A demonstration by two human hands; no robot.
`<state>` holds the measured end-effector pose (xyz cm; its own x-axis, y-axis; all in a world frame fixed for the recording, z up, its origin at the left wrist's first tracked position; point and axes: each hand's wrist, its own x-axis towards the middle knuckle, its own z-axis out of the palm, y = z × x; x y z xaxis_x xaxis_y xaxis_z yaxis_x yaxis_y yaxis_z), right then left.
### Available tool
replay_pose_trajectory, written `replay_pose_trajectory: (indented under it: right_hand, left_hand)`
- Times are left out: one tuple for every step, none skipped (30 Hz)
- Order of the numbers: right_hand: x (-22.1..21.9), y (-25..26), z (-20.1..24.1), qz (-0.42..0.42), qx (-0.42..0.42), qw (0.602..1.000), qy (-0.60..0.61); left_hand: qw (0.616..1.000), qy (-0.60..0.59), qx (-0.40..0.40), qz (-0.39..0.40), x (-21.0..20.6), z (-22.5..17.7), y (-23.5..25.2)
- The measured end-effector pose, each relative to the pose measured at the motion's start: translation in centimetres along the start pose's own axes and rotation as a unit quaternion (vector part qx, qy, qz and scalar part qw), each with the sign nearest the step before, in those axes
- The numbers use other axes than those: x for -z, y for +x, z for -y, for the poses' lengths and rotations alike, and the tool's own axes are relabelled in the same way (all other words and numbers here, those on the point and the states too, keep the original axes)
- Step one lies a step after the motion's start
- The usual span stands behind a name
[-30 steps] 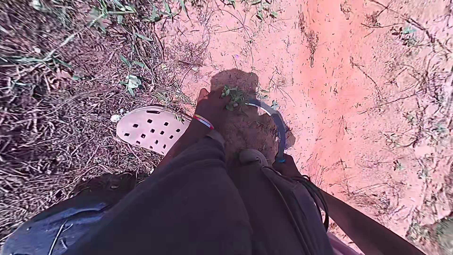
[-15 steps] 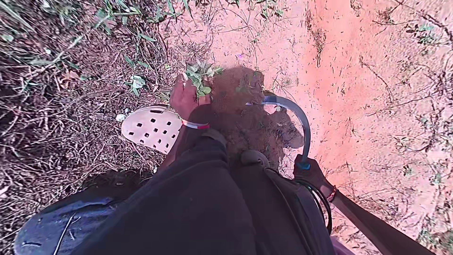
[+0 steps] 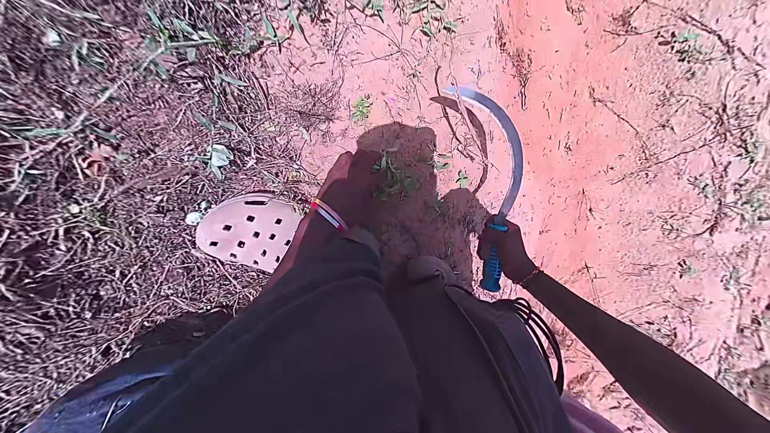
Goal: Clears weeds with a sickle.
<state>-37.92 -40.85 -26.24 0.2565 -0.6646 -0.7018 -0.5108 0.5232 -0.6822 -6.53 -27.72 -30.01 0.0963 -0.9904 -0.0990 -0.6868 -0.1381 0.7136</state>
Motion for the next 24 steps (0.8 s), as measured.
replay_pose_trajectory:
  right_hand:
    - [-0.1,-0.3,0.0,-0.006,-0.010,1.000,0.004]
    - [-0.2,-0.6,0.0,-0.011,-0.017,1.000,0.014]
    - [-0.3,-0.9,0.1,-0.016,-0.020,0.999,0.028]
    - [-0.3,-1.2,0.2,-0.020,-0.018,0.999,0.042]
    - [-0.4,-1.4,0.2,-0.026,-0.013,0.998,0.054]
    - [-0.3,-1.7,0.0,-0.035,-0.009,0.997,0.065]
    - [-0.2,-1.8,0.0,-0.041,-0.006,0.997,0.070]
    - [-0.2,-1.8,-0.2,-0.044,-0.003,0.997,0.070]
    - [0.1,-2.0,-0.4,-0.047,-0.004,0.997,0.067]
    - [0.4,-2.2,-0.6,-0.052,-0.007,0.996,0.066]
    - [0.4,-2.1,-0.9,-0.054,-0.012,0.996,0.067]
    - [0.0,-2.0,-1.1,-0.052,-0.020,0.996,0.067]
    - [-0.3,-1.9,-1.2,-0.049,-0.029,0.996,0.066]
    - [-0.5,-1.7,-1.1,-0.046,-0.037,0.996,0.065]
    - [-0.9,-1.5,-1.0,-0.041,-0.042,0.996,0.065]
    - [-1.3,-1.2,-0.8,-0.033,-0.043,0.997,0.063]
    - [-1.8,-0.9,-0.6,-0.026,-0.040,0.997,0.058]
    - [-2.4,-0.5,-0.3,-0.017,-0.037,0.998,0.048]
    - [-2.8,-0.1,0.0,-0.007,-0.030,0.999,0.038]
    - [-3.3,0.3,0.4,0.002,-0.025,0.999,0.029]
    - [-3.8,0.7,0.8,0.009,-0.023,0.999,0.023]
    - [-4.2,1.1,1.2,0.013,-0.020,1.000,0.018]
    - [-4.5,1.4,1.6,0.016,-0.017,1.000,0.017]
    - [-4.9,1.7,2.0,0.019,-0.015,1.000,0.020]
  left_hand:
    - [0.998,0.022,-0.056,0.023,0.0,-0.2,1.1]
    - [0.991,0.060,-0.108,0.054,0.0,-0.3,2.7]
    - [0.980,0.093,-0.142,0.103,0.2,-0.8,4.3]
    - [0.966,0.121,-0.158,0.165,0.5,-1.6,6.1]
    - [0.954,0.135,-0.173,0.204,0.3,-2.1,7.8]
    - [0.944,0.144,-0.178,0.237,-0.1,-2.5,9.3]
    - [0.938,0.154,-0.172,0.259,-0.6,-2.7,10.4]
    - [0.933,0.167,-0.159,0.278,-1.1,-2.6,11.0]
    - [0.930,0.171,-0.143,0.292,-1.6,-2.4,11.2]
    - [0.929,0.171,-0.129,0.302,-1.8,-2.4,11.1]
    - [0.930,0.172,-0.113,0.304,-1.7,-2.4,10.9]
    - [0.930,0.181,-0.099,0.305,-1.4,-2.4,10.5]
    - [0.932,0.185,-0.088,0.299,-1.3,-2.4,10.0]
    - [0.935,0.186,-0.073,0.292,-1.3,-2.3,9.6]
    - [0.943,0.180,-0.056,0.276,-1.1,-2.1,9.0]
    - [0.954,0.163,-0.034,0.250,-0.9,-1.9,8.1]
    - [0.968,0.144,-0.020,0.206,-0.7,-1.4,7.1]
    - [0.981,0.122,-0.010,0.148,-0.4,-0.8,6.0]
    - [0.990,0.098,0.011,0.097,0.1,-0.6,5.0]
    - [0.994,0.085,0.042,0.051,0.8,-0.6,4.2]
    - [0.992,0.099,0.076,0.012,1.5,-0.5,3.6]
    - [0.988,0.106,0.107,-0.017,2.1,-0.2,3.3]
    - [0.983,0.108,0.141,-0.039,2.6,0.2,3.4]
    - [0.977,0.108,0.178,-0.054,3.0,0.5,3.8]
